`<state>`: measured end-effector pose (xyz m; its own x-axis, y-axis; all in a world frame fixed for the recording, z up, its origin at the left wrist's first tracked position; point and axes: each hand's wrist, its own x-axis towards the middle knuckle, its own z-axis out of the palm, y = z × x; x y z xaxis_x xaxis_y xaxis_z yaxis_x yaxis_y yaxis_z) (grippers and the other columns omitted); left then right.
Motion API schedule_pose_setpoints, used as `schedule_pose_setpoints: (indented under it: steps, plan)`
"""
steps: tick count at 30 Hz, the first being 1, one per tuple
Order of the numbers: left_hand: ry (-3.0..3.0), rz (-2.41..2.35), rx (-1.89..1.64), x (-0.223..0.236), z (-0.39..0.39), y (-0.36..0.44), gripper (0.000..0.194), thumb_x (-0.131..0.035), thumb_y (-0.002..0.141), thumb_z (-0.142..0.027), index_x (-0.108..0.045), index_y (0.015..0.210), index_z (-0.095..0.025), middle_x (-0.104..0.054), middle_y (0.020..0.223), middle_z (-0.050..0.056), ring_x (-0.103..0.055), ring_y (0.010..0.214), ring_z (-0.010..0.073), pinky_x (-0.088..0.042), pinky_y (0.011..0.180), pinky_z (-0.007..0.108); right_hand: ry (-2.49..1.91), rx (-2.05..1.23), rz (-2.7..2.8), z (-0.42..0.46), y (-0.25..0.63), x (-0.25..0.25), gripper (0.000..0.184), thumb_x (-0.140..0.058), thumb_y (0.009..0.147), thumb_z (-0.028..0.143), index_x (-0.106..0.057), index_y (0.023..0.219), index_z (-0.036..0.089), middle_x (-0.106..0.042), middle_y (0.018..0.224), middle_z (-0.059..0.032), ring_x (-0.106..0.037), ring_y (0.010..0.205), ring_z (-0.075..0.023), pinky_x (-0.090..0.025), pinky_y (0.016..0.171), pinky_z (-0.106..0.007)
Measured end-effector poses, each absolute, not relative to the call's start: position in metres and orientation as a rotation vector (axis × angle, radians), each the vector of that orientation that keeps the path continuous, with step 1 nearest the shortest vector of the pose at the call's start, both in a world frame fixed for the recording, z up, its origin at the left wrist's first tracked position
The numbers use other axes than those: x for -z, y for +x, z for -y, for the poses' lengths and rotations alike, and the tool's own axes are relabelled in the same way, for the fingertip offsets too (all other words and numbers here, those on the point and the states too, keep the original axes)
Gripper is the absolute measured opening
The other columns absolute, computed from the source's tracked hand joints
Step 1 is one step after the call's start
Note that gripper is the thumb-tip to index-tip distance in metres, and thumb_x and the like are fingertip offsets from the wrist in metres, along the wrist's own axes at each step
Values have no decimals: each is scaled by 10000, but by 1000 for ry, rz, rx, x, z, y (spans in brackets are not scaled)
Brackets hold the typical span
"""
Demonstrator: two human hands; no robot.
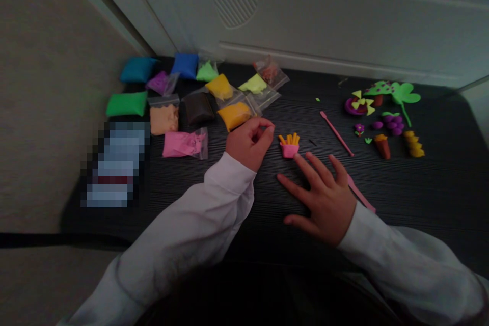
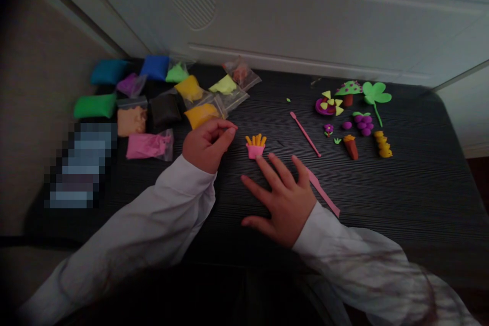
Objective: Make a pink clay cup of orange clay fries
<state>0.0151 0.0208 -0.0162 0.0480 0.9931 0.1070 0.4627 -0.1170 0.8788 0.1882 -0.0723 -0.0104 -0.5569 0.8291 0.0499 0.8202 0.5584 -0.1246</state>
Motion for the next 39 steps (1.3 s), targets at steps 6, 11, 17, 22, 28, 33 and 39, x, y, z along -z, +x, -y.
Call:
schedule_pose_setpoints:
  steps: [6, 11, 17, 22, 28, 33, 39]
  plan:
    - [1664, -1497, -1035, 17, -20, 16, 160, -516, 742, -285, -605, 778, -157, -481, 496, -51, -438, 466, 67, -347, 489, 205, -1393, -156, 2675, 72, 188, 11, 659, -341, 711, 695, -389, 1261, 335, -261, 1409, -104, -206, 1288, -302, -76, 996, -566]
    - [1693, -1488, -1026, 19, -22, 14, 172, -516, 742, -304, -605, 782, -162, -477, 491, -51, -442, 468, 72, -354, 496, 210, -1424, -152, 2671, 73, 189, 11, 676, -382, 704, 680, -378, 1274, 315, -243, 1415, -117, -189, 1292, -308, -62, 1001, -561]
    - [1687, -1483, -1033, 20, -22, 15, 165, -519, 741, -298, -605, 786, -165, -491, 501, -49, -452, 479, 74, -364, 507, 211, -1515, -136, 2627, 72, 189, 10, 653, -361, 712, 683, -396, 1259, 328, -225, 1420, -119, -178, 1294, -322, -64, 985, -582]
    - [1685, -1481, -1031, 19, -22, 15, 165, -516, 744, -300, -605, 781, -166, -488, 500, -50, -444, 474, 72, -357, 497, 209, -1482, -170, 2659, 71, 189, 8, 639, -334, 723, 684, -382, 1263, 347, -233, 1421, -103, -174, 1299, -304, -65, 993, -570]
    - [1688, -1487, -1026, 19, -22, 15, 161, -517, 742, -297, -603, 782, -167, -477, 491, -53, -445, 468, 73, -356, 495, 212, -1376, -213, 2686, 77, 186, 10, 663, -331, 722, 685, -357, 1282, 330, -260, 1405, -115, -186, 1295, -308, -69, 992, -576]
    - [1684, -1475, -1032, 19, -21, 15, 162, -517, 744, -298, -604, 783, -167, -486, 501, -50, -444, 469, 72, -348, 485, 209, -1412, -170, 2634, 73, 190, 4, 666, -363, 738, 647, -317, 1308, 306, -208, 1412, -151, -191, 1289, -322, -101, 989, -567]
    - [1676, -1472, -1030, 18, -21, 15, 158, -516, 746, -290, -606, 790, -168, -500, 521, -46, -459, 491, 74, -362, 508, 212, -1433, -197, 2706, 70, 190, 3, 630, -349, 759, 629, -345, 1295, 300, -222, 1413, -141, -195, 1290, -308, -103, 994, -557]
